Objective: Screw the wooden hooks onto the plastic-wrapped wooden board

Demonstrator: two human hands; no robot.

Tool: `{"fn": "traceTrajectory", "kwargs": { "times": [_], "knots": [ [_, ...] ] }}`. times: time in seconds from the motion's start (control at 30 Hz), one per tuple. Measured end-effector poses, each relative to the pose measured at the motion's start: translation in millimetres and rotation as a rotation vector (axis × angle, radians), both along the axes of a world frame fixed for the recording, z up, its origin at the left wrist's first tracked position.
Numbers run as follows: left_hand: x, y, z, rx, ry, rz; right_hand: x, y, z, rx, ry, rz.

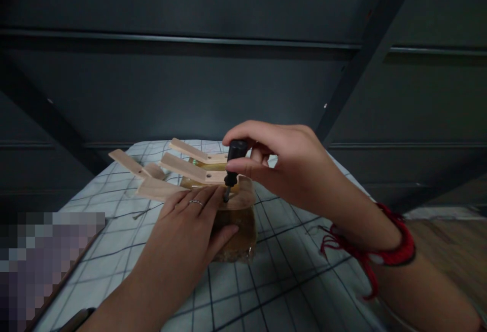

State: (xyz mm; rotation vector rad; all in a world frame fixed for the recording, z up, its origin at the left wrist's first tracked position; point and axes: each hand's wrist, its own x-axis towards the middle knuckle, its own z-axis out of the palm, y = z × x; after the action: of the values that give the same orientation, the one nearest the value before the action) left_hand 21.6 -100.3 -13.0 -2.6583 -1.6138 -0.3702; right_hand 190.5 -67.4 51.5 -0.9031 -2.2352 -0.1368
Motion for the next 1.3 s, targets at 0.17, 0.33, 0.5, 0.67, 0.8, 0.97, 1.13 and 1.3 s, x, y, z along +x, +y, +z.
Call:
{"fn": "traceTrajectory", "kwargs": {
  "times": [0.17,0.33,0.5,0.67,0.8,0.97,1.13,1.3],
  "knots": [
    [-0.5,0.7,-0.2,0.029,0.001,-0.001,-6.0,-6.4,2.3,0.087,-0.041,-0.051],
    [2.0,1.1,0.2,0.021,0.002,0.012,-15.5,-10.1,-0.3,0.054,0.026,-0.097],
    [1.5,-0.4,-1.2,0.049,-0.002,0.013,-21.0,-11.4,-0.4,0.053,0.066,-0.129],
    [-0.1,0.0,-1.9,0.070,0.005,0.008,-20.1,-11.0,-2.1,0.056,0.109,-0.153],
    [0.3,1.8,-0.8,0.057,0.003,0.019,-20.2,-10.7,-2.8,0.023,0.097,-0.147],
    [0.1,0.7,-0.8,0.049,-0.008,-0.001,-15.3,-12.5,1.2,0.031,0.088,-0.135],
    [-0.2,0.6,-2.1,0.082,-0.027,-0.017,-7.8,-14.6,4.2,0.010,0.011,-0.097],
    [0.1,0.2,-1.5,0.054,-0.016,-0.014,-6.1,-13.2,6.0,0.027,-0.037,-0.073]
  ]
}}
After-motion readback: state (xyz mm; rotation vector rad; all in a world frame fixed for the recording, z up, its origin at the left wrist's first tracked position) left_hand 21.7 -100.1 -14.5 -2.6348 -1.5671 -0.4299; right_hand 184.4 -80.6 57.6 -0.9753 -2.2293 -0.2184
